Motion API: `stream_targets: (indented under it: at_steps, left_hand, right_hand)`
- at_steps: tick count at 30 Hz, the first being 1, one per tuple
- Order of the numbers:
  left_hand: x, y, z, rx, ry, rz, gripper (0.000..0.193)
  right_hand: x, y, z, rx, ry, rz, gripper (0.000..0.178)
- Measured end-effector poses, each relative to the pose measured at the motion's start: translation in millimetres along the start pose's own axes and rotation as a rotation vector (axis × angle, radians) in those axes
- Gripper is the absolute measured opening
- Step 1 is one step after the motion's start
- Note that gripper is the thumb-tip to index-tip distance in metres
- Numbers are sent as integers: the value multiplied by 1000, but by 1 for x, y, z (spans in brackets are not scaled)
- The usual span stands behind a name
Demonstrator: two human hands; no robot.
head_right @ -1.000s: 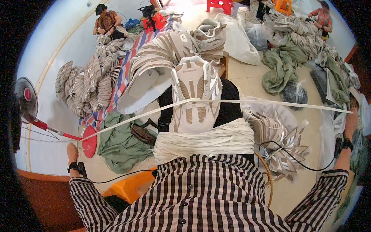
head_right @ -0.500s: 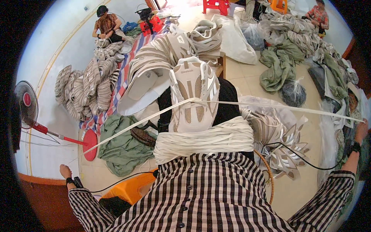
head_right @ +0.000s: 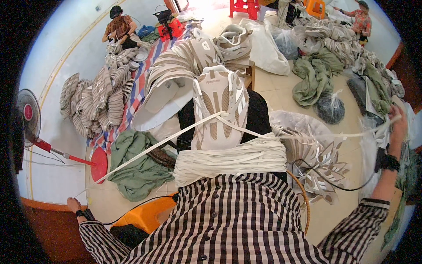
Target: Threading laces through the eyelets of shoe uppers in a production environment.
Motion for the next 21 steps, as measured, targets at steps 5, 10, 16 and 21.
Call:
stream_targets:
  at_steps: [5, 10, 16, 21]
  left_hand:
    - [-43, -16, -13, 84, 132, -526, 12]
    - [-267, 3, -55, 217, -339, -859, 13]
    - [-460, 100, -189, 362, -745, -926, 15]
    - [-563, 114, -266, 501, -851, -1297, 13]
  right_hand:
    - [161, -230, -88, 410, -214, 317, 20]
    - [234, -344, -168, 681, -129, 413, 8]
    - [259, -375, -186, 561, 320, 174, 9]
    - [261, -376, -187, 431, 498, 107, 10]
Point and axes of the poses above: each hand's wrist, its own z-axis towards the middle knuckle, its own y-axis out of the back of the hand, x = y × z, the point moved 3 cm from there along z, towards the middle knuckle, and after that the axes turned 2 degrees about -z, right-handed, at the moved point
